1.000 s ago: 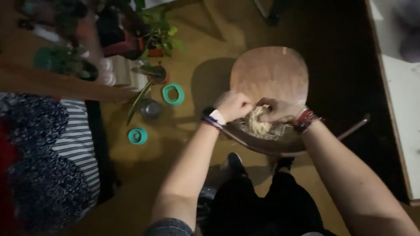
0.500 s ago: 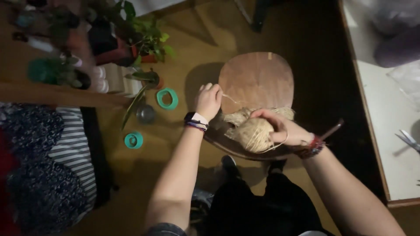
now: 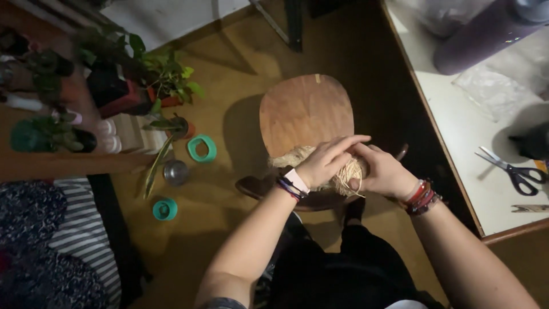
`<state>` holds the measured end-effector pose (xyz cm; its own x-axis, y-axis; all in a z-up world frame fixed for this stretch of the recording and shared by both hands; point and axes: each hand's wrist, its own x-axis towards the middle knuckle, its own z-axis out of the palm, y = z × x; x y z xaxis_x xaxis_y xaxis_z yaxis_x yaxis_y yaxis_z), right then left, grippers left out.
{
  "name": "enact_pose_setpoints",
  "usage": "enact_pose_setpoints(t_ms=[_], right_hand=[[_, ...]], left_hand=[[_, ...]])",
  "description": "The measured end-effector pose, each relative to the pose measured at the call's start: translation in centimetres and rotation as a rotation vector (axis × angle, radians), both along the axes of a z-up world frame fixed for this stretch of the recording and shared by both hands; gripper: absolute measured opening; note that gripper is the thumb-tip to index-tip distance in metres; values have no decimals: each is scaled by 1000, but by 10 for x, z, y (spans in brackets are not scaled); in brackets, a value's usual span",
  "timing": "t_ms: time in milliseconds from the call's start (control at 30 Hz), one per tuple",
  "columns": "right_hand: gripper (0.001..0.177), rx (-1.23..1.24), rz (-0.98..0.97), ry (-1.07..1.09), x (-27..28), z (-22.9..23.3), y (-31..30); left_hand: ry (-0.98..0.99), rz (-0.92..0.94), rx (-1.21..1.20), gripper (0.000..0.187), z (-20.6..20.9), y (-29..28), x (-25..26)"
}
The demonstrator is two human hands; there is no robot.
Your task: Wrapping twine around the backrest of a wooden chair
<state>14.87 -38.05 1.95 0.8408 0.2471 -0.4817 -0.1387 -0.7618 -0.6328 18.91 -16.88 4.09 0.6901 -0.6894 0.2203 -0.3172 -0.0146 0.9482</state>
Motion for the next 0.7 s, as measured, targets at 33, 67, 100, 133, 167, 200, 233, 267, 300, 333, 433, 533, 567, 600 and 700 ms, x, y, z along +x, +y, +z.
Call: enact_pose_setpoints(t_ms=[33, 67, 100, 133, 167, 200, 233, 267, 300, 333, 433, 533, 567, 600, 700], right_hand=[[87, -3, -7, -7, -5, 8, -2], [88, -134, -58, -102, -14, 16, -3], [90, -265, -108, -197, -23, 24, -4], [90, -266, -116, -199, -26, 34, -6], [85, -181, -266, -346, -28, 45, -8], [81, -94, -418, -494, -31, 55, -9], [81, -94, -428, -500, -34, 56, -12], [75, 174, -528, -483, -38, 58, -14], [69, 447, -621, -459, -41, 59, -17], [69, 448, -623, -466, -43, 61, -17], [68, 576, -646, -395, -51, 73, -16], [66, 682, -637, -293, -58, 94, -17], [65, 694, -626, -260, -60, 96, -22], [64, 705, -614, -232, -60, 99, -29], [64, 755, -605, -139, -64, 100, -36]], left_hand=[[-7, -7, -3, 48, -11, 3, 2], [-30, 73, 139, 42, -22, 6, 1], [-54, 152, 281, 37, -34, 10, 0], [-58, 145, 280, 37, -46, 14, 4], [-172, 292, 465, 33, -59, 17, 8], [-292, 439, 648, 31, -71, 21, 14], [-301, 433, 645, 31, -69, 24, 15], [-322, 468, 753, 44, -68, 27, 17], [-342, 503, 860, 59, -66, 31, 18], [-350, 502, 857, 59, -49, 21, 14], [-408, 344, 260, 95, 8, -5, -2], [-240, 114, 37, 117, 48, -20, -18], [-242, 84, 26, 110, 39, -22, -18], [-249, 54, 13, 103, 31, -25, -15], [-65, 140, 58, 58, -28, -27, -12]])
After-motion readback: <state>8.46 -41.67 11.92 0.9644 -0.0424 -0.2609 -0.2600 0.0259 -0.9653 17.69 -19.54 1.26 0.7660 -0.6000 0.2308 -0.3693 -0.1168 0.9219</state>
